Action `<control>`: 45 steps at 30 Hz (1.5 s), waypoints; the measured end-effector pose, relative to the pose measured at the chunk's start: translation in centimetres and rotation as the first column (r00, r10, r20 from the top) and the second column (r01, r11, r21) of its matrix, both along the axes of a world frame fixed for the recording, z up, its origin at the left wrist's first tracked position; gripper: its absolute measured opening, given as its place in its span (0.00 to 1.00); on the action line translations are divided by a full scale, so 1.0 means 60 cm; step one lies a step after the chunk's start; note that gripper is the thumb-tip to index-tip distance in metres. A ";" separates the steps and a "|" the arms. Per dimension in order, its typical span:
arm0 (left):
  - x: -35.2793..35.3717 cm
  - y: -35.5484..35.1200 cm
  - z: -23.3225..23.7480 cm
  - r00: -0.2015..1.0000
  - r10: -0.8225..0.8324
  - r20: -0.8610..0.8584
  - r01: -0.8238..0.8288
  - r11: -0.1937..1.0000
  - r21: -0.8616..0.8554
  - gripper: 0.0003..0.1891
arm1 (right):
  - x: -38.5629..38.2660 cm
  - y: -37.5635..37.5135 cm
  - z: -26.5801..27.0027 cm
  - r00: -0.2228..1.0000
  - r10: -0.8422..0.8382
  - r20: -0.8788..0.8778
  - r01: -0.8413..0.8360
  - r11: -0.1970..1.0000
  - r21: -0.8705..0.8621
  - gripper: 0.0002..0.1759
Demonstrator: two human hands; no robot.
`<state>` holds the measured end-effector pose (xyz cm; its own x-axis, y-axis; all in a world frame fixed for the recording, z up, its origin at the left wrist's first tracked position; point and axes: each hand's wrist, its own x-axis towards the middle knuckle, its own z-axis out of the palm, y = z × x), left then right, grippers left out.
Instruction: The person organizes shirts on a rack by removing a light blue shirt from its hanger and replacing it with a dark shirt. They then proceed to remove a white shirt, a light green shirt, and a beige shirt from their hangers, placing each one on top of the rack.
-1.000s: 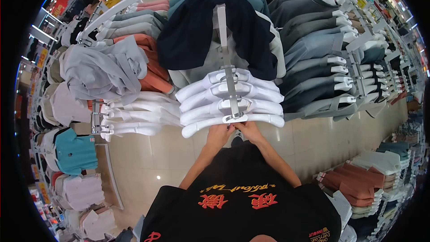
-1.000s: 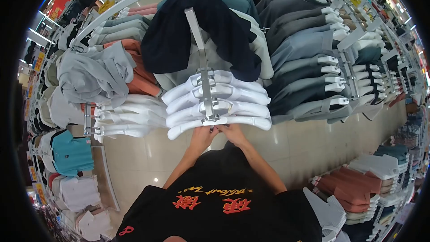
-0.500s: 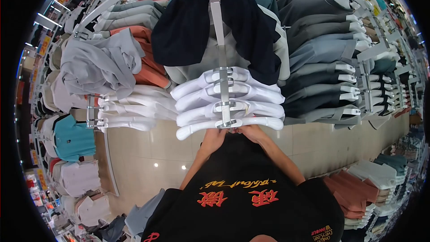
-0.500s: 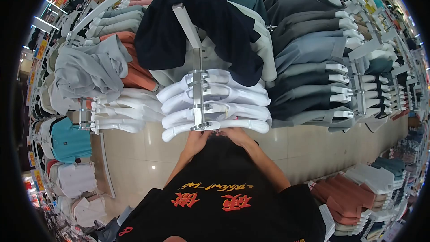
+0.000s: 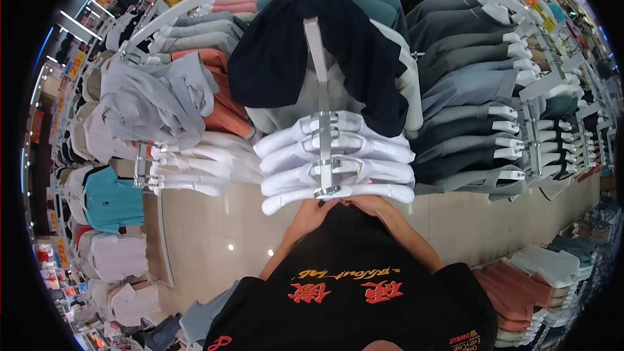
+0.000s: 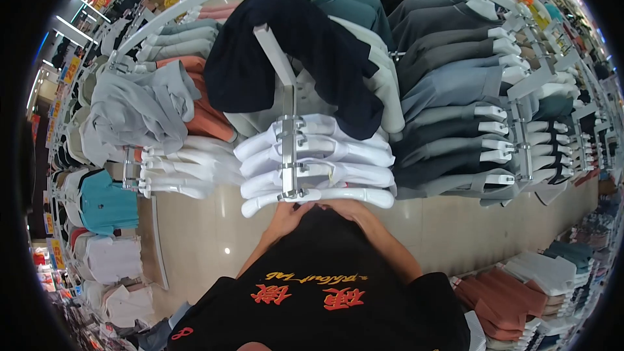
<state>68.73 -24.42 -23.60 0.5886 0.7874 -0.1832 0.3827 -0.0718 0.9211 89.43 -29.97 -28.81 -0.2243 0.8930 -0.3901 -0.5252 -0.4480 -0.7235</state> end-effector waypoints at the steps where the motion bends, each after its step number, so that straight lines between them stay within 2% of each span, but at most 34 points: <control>1: -0.002 -0.001 -0.018 0.998 0.031 0.060 -0.028 0.998 -0.048 0.11 | 0.000 0.000 -0.007 1.000 0.001 0.012 -0.001 1.000 -0.010 0.07; 2: -0.006 -0.001 -0.034 0.991 0.065 0.118 -0.053 0.994 -0.096 0.10 | -0.001 -0.001 -0.014 1.000 0.004 0.023 -0.003 1.000 -0.019 0.07; 3: -0.014 0.003 -0.039 0.996 0.075 0.038 -0.066 0.978 -0.200 0.11 | -0.003 0.000 -0.011 0.996 -0.052 0.070 0.056 0.996 -0.070 0.07; 4: -0.005 0.005 -0.019 0.989 0.141 0.051 -0.128 0.970 -0.208 0.12 | 0.002 0.001 -0.017 0.994 -0.052 0.100 0.058 0.996 -0.062 0.10; 6: 0.016 -0.002 0.014 0.960 0.270 0.073 -0.247 0.941 -0.232 0.13 | 0.008 0.001 -0.014 0.978 -0.189 0.094 0.199 0.973 -0.120 0.14; 7: 0.015 -0.003 0.013 0.988 0.157 -0.012 -0.157 0.987 -0.038 0.16 | 0.014 -0.002 -0.025 0.980 -0.154 0.127 0.170 0.978 -0.124 0.15; 8: 0.018 -0.002 0.012 0.997 0.069 -0.040 -0.066 0.995 0.073 0.16 | 0.020 -0.007 -0.038 0.980 -0.119 0.161 0.141 0.981 -0.131 0.16; 10: 0.038 -0.008 0.030 0.989 -0.087 -0.121 0.118 0.954 0.276 0.18 | 0.019 -0.018 -0.058 0.976 -0.101 0.195 0.124 0.987 -0.106 0.20; 11: 0.047 -0.014 0.034 0.983 -0.072 -0.168 0.129 0.924 0.360 0.17 | 0.016 -0.026 -0.064 0.974 -0.120 0.194 0.136 0.988 -0.072 0.23; 14: 0.050 -0.011 -0.013 0.930 -0.070 -0.361 0.159 0.962 0.223 0.17 | 0.027 -0.017 -0.053 0.964 -0.129 0.232 0.142 0.989 -0.043 0.29; 17: 0.053 -0.004 0.021 0.944 -0.088 -0.318 0.133 0.983 0.124 0.19 | 0.034 -0.024 -0.065 0.962 -0.128 0.242 0.143 0.989 -0.042 0.26; 20: 0.045 0.000 -0.018 0.964 -0.086 -0.252 0.151 0.956 0.250 0.19 | 0.033 -0.028 -0.077 0.952 -0.124 0.280 0.141 0.989 -0.044 0.22; 22: 0.041 0.005 -0.030 0.971 -0.089 -0.223 0.075 0.995 -0.072 0.18 | 0.029 -0.026 -0.068 0.939 -0.123 0.320 0.152 0.986 -0.066 0.18; 23: 0.038 0.005 -0.038 0.974 -0.088 -0.207 0.037 0.971 -0.236 0.18 | 0.025 -0.028 -0.071 0.930 -0.123 0.346 0.155 0.986 -0.066 0.17; 24: 0.033 0.004 -0.051 0.984 -0.080 -0.162 0.029 0.955 -0.294 0.17 | 0.023 -0.026 -0.072 0.920 -0.123 0.372 0.158 0.985 -0.066 0.17; 26: 0.020 -0.001 -0.085 0.996 -0.055 -0.072 0.021 0.913 -0.408 0.15 | 0.017 -0.018 -0.018 0.906 -0.021 0.423 0.020 1.000 0.007 0.17; 29: 0.005 -0.009 -0.135 1.000 0.016 0.008 -0.011 0.888 -0.459 0.13 | 0.002 -0.011 -0.003 0.884 0.031 0.466 -0.115 0.982 0.151 0.16; 30: 0.003 -0.009 -0.133 1.000 0.022 -0.012 -0.025 0.899 -0.437 0.13 | -0.002 -0.011 -0.004 0.880 0.031 0.474 -0.145 0.968 0.205 0.17; 36: 0.004 -0.015 -0.111 0.983 0.040 -0.180 -0.083 0.968 -0.239 0.18 | 0.002 -0.018 -0.023 0.837 0.089 0.539 -0.154 0.985 0.077 0.18; 38: 0.001 -0.016 -0.122 0.964 0.026 -0.265 -0.070 0.985 -0.158 0.20 | 0.002 -0.019 -0.044 0.856 0.059 0.513 -0.134 0.985 0.110 0.19; 45: 0.022 -0.025 -0.033 0.948 0.102 -0.302 -0.094 0.995 0.043 0.20 | 0.003 -0.020 -0.069 0.859 0.065 0.508 -0.102 0.994 0.046 0.18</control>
<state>70.04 -25.89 -25.56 0.4284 0.8457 -0.3184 0.6499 -0.0435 0.7588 89.62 -31.18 -32.98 -0.0880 0.9085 -0.4085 -0.0429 -0.4131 -0.9097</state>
